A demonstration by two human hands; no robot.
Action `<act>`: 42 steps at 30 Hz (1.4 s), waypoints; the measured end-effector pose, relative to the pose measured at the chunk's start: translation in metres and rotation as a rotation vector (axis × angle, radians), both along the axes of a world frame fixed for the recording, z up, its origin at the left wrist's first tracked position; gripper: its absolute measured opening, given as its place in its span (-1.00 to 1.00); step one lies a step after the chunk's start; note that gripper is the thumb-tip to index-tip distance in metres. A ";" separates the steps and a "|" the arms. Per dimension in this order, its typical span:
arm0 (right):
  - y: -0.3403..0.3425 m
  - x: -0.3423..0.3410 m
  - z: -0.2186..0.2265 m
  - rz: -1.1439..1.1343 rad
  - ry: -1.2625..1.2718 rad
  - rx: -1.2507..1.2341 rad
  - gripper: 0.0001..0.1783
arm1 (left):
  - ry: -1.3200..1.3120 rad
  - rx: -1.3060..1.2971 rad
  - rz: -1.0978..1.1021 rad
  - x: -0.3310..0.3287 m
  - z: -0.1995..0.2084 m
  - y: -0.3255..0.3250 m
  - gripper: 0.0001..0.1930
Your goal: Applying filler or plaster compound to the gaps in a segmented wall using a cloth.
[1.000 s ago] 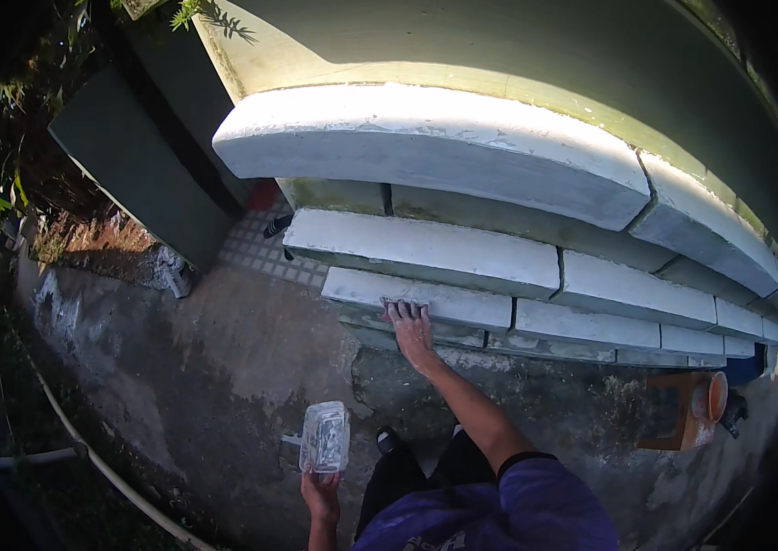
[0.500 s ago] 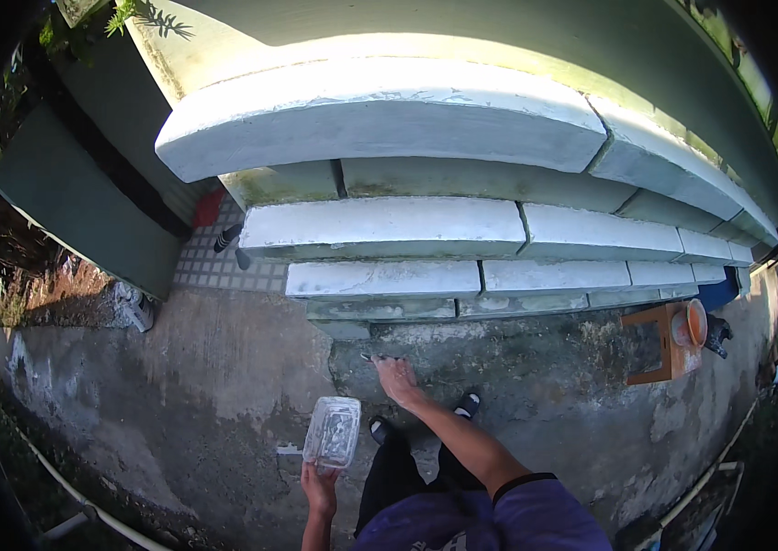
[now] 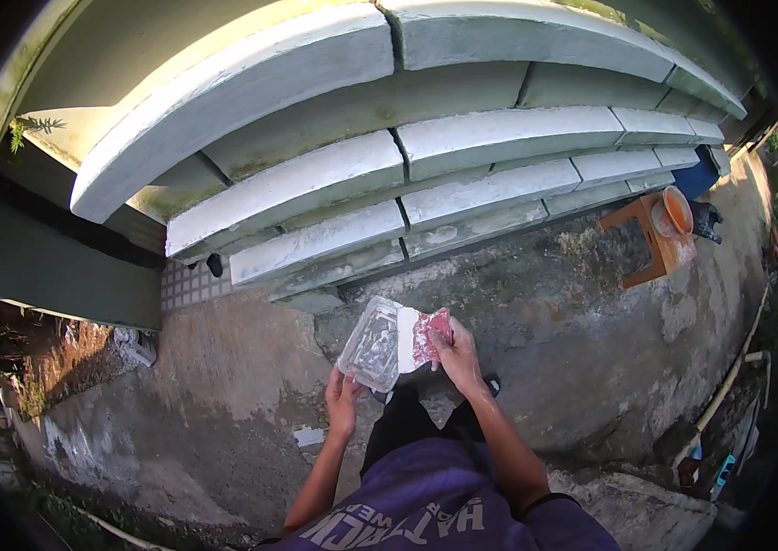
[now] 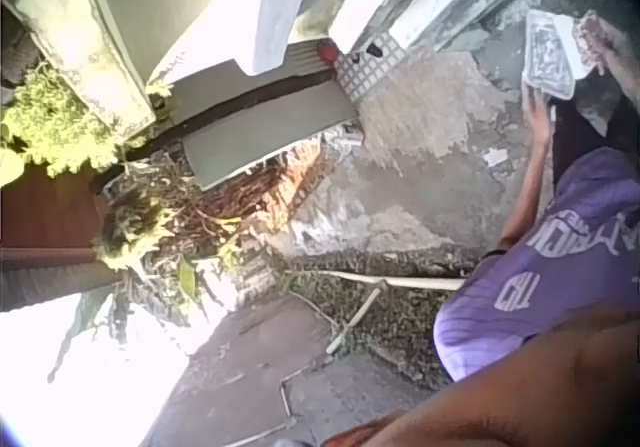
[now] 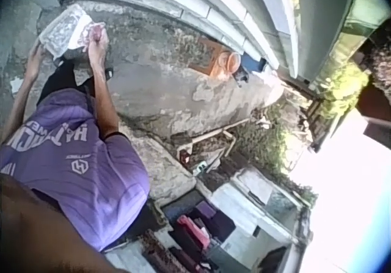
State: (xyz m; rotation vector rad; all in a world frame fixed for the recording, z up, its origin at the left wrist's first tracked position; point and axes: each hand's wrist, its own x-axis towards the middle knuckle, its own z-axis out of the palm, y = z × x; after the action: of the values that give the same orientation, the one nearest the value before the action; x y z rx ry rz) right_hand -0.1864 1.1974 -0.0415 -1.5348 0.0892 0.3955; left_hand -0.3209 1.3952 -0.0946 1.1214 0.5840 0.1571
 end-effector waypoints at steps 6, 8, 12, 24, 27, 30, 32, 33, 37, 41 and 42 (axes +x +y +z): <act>-0.124 -0.013 0.010 -0.134 -0.028 0.061 -0.89 | -0.020 0.093 -0.239 0.046 0.007 -0.109 -0.59; -0.170 -0.020 0.015 -0.167 -0.070 -0.017 -0.87 | -0.016 0.184 -0.332 0.057 0.008 -0.149 -0.56; -0.252 -0.030 0.020 -0.374 -0.079 -0.075 -0.80 | -0.080 0.223 -0.472 0.077 0.015 -0.246 -0.52; -0.454 -0.022 0.010 -0.693 -0.044 0.062 -0.79 | 0.038 0.119 -0.778 0.158 0.028 -0.449 -0.56; -0.489 -0.010 0.009 -0.761 -0.029 0.115 -0.77 | 0.072 0.094 -0.837 0.186 0.027 -0.486 -0.58; -0.522 0.005 0.010 -0.858 -0.021 0.143 -0.77 | 0.091 0.074 -0.909 0.222 0.021 -0.524 -0.60; -0.547 0.016 0.010 -0.887 -0.015 0.123 -0.78 | 0.080 0.081 -0.973 0.247 0.017 -0.551 -0.62; -0.558 0.024 0.011 -0.889 -0.032 0.115 -0.78 | 0.062 0.073 -0.976 0.259 0.015 -0.563 -0.62; -0.608 0.051 0.014 -1.004 0.039 0.064 -0.90 | 0.021 0.067 -1.091 0.316 -0.002 -0.621 -0.66; -0.656 0.062 0.010 -1.073 0.078 -0.068 -0.91 | -0.003 0.053 -1.203 0.351 0.001 -0.685 -0.67; -0.670 0.071 0.016 -1.061 0.076 -0.067 -0.91 | 0.000 0.080 -1.241 0.357 -0.002 -0.699 -0.67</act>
State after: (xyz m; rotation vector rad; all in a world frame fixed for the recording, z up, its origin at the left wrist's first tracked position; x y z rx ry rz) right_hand -0.1157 0.5270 -0.0259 -1.3283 0.9336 -0.4010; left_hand 0.0364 0.6962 -0.0962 1.3802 -0.1923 -0.8932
